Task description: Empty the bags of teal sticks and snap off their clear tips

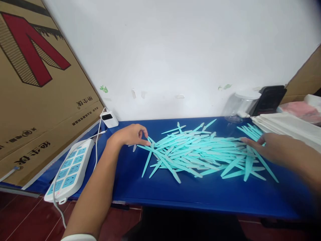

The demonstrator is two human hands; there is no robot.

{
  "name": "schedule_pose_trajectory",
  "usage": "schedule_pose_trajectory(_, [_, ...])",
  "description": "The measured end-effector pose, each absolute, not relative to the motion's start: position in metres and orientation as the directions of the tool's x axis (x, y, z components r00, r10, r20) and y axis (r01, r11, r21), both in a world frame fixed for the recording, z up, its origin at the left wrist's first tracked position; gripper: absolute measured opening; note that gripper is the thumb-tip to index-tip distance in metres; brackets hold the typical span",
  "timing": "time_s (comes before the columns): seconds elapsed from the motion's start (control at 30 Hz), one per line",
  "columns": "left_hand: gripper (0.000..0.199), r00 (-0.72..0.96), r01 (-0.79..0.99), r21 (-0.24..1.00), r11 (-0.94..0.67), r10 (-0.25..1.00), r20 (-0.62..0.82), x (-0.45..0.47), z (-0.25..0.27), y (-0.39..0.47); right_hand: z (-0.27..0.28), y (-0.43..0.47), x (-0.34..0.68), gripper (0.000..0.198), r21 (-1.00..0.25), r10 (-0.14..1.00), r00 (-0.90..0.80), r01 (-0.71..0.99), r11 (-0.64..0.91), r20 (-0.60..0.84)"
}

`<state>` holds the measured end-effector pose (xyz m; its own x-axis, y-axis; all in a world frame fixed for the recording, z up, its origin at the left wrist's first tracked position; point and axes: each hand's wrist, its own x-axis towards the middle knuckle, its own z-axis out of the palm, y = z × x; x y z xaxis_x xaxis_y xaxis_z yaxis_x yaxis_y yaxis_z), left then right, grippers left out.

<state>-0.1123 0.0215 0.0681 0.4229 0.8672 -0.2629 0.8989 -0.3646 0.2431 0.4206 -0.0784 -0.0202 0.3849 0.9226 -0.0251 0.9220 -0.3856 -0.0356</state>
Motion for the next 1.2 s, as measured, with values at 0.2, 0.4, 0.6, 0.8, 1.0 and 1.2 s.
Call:
schedule_pose_trajectory(0.2, [0.073, 0.398, 0.915, 0.241, -0.323, 0.816, -0.418, -0.093, 0.054, 0.017, 0.033, -0.06, 0.368, 0.071, -0.019, 0.956, 0.274, 0.962, -0.273, 0.103])
schedule_pose_trajectory(0.4, [0.045, 0.462, 0.887, 0.249, -0.389, 0.755, -0.465, -0.088, 0.048, 0.018, 0.064, -0.031, 0.324, 0.056, -0.032, 0.954, 0.223, 0.975, -0.221, 0.202])
schedule_pose_trajectory(0.6, [0.037, 0.583, 0.812, 0.351, -0.466, 0.669, -0.461, -0.095, 0.043, 0.026, 0.044, -0.027, 0.313, 0.044, -0.105, 0.927, 0.238, 0.971, -0.216, 0.29])
schedule_pose_trajectory(0.8, [0.044, 0.563, 0.821, 0.452, -0.349, 0.631, -0.535, -0.098, 0.051, 0.025, 0.028, -0.03, 0.314, 0.04, -0.142, 0.931, 0.167, 0.982, -0.127, 0.325])
schedule_pose_trajectory(1.0, [0.055, 0.518, 0.81, 0.549, -0.206, 0.69, -0.506, -0.102, 0.064, 0.022, 0.03, -0.033, 0.306, 0.039, -0.196, 0.931, 0.157, 0.976, -0.096, 0.329])
schedule_pose_trajectory(1.2, [0.058, 0.556, 0.736, 0.629, -0.25, 0.753, -0.351, -0.103, 0.064, 0.027, 0.022, -0.032, 0.306, 0.038, -0.232, 0.933, 0.119, 0.972, -0.04, 0.338])
